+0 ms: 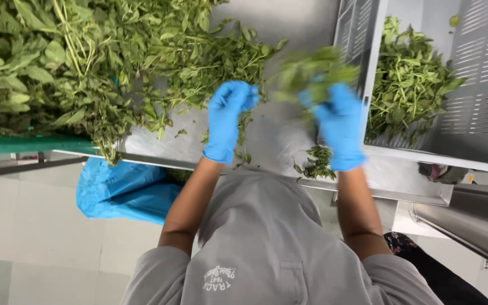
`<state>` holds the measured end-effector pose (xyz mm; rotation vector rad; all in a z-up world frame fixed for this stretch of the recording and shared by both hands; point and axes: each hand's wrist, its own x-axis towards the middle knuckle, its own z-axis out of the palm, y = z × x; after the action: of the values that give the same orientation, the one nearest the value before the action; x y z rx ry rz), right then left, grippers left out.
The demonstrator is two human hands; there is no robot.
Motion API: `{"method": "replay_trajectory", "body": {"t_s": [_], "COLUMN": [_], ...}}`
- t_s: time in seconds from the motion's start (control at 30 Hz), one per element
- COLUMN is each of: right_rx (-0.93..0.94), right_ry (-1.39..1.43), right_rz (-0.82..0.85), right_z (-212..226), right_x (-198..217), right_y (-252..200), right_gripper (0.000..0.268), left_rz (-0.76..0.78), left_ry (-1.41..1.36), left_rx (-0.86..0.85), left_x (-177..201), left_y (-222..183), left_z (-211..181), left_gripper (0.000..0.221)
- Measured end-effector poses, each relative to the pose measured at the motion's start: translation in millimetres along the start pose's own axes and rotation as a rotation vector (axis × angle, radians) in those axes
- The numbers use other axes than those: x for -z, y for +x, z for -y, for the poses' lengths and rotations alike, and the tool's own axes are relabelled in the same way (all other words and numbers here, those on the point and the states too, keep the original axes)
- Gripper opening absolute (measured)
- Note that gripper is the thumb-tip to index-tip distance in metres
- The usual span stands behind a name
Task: The person, wearing blue gloves, picks up leafy stems from a stainless steel table, strips the leaves off the stems by hand, and places the collected leaves into a slotted plastic crate beside the table. Discarded stems and loose leaves are pushed aside on the table as the person works through the pile.
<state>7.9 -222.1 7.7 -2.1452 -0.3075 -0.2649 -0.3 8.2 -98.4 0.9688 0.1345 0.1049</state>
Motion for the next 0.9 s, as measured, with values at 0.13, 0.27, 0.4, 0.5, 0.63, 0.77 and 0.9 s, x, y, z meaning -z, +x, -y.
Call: {"method": "replay_trajectory", "body": {"t_s": [0.13,0.27,0.4,0.5,0.63,0.77,0.9], "right_rx": [0.211,-0.217,-0.299,0.209,0.089,0.114,0.293], "right_ry": [-0.389,-0.715,-0.842,-0.248,-0.258,-0.172,-0.04], "right_rz": [-0.422,-0.518,-0.539,-0.394,0.126,0.589,0.721], "right_z": [-90,-298,-226,-62,-15,-75,-90], "right_x": [112,235,202,93,-35,-124,-158], "right_y": [3,-30,-34,-33,-54,-97,-114], "right_gripper": [0.016,0.012,0.023,0.028,0.031,0.042,0.052], "left_rz": [-0.154,-0.294,-0.337,-0.348,-0.35,-0.414,-0.452], "left_ry": [0.019,0.17,0.633,0.665,0.753,0.854,0.721], "left_rx": [-0.022,-0.107,-0.168,-0.142,-0.11,-0.101,-0.13], "left_x": [49,130,149,156,171,188,215], "left_y": [14,18,-14,-36,-55,-66,-76], "left_z": [-23,34,51,68,81,84,95], "left_gripper": [0.011,0.008,0.011,0.016,0.012,0.01,0.011]}}
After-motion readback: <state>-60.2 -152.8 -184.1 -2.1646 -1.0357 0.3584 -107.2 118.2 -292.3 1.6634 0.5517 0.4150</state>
